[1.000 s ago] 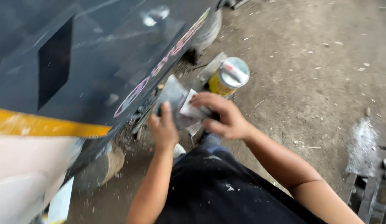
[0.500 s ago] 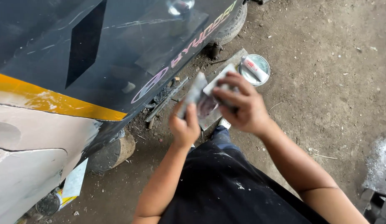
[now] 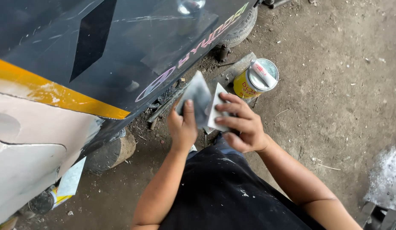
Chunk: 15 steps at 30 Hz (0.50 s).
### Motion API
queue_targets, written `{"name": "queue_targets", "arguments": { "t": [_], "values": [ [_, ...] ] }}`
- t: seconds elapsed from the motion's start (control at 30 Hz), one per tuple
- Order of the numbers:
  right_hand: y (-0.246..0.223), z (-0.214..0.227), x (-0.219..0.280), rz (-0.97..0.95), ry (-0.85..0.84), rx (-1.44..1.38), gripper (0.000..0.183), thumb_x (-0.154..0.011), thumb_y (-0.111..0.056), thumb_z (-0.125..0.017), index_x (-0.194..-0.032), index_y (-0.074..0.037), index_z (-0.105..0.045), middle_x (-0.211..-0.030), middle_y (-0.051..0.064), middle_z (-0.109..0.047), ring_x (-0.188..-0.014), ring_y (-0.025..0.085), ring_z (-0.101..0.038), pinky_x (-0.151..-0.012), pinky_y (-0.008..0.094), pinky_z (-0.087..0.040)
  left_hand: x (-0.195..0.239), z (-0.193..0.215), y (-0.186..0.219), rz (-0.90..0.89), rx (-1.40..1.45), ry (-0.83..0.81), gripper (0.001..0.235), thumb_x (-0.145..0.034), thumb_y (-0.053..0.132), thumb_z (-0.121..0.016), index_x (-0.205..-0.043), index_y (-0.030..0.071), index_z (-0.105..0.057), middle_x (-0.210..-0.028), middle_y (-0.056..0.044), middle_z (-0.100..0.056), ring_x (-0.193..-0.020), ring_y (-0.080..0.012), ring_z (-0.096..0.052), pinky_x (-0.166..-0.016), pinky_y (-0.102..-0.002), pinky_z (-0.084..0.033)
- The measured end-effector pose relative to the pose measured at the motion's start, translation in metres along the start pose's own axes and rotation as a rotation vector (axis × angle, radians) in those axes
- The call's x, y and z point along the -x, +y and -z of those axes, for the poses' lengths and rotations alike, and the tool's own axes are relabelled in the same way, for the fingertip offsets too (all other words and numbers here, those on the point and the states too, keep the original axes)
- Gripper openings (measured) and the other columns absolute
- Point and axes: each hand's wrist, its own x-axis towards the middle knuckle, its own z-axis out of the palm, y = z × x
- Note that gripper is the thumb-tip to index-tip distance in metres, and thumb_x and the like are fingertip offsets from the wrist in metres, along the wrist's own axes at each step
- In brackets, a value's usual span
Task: The person scoops pink body filler from a can onto a metal spreader using a putty knife. They then mix the filler with a hardener on the spreader and apply the mixture to a damaged area on the side of a car, smoothing it out.
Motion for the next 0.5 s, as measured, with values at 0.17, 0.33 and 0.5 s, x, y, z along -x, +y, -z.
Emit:
{"name": "queue_targets", "arguments": {
  "t": [0.17, 0.33, 0.5],
  "values": [
    [0.012, 0.005, 0.018, -0.404, 0.03, -0.49, 0.043, -0.093, -0.019, -0.066, -0.133, -0.004, -0.065, -0.148, 0.019, -0.055, -0.145, 0.036, -0.05, -0.122, 0.051, -0.039, -0.009, 0.005, -0.008, 0.419, 0.678, -0.019, 0.036, -0.099, 0.026, -0.064, -0.119, -0.004, -0.061, -0.11, -0.015, -0.071, -0.099, -0.0288, -0.07, -0.089, -0.045, -0.058],
    [0.007, 0.021, 0.007, -0.51, -0.142, -0.111, 0.043, -0.087, -0.012, -0.067, -0.129, -0.004, -0.071, -0.143, 0.019, -0.062, -0.141, 0.035, -0.057, -0.115, 0.05, -0.049, -0.013, 0.012, -0.014, 0.567, 0.79, 0.049, 0.04, -0.095, 0.026, -0.066, -0.123, -0.001, -0.056, -0.115, -0.014, -0.069, -0.103, -0.0259, -0.071, -0.091, -0.045, -0.059],
    [-0.024, 0.003, -0.018, -0.257, -0.252, 0.329, 0.039, -0.074, -0.015, -0.079, -0.113, -0.013, -0.076, -0.132, 0.012, -0.066, -0.132, 0.038, -0.059, -0.103, 0.052, -0.047, -0.007, 0.009, -0.007, 0.101, -0.048, 0.045, 0.034, -0.104, 0.025, -0.057, -0.112, -0.006, -0.069, -0.102, -0.016, -0.078, -0.088, -0.0225, -0.073, -0.078, -0.035, -0.056]
  ]
}}
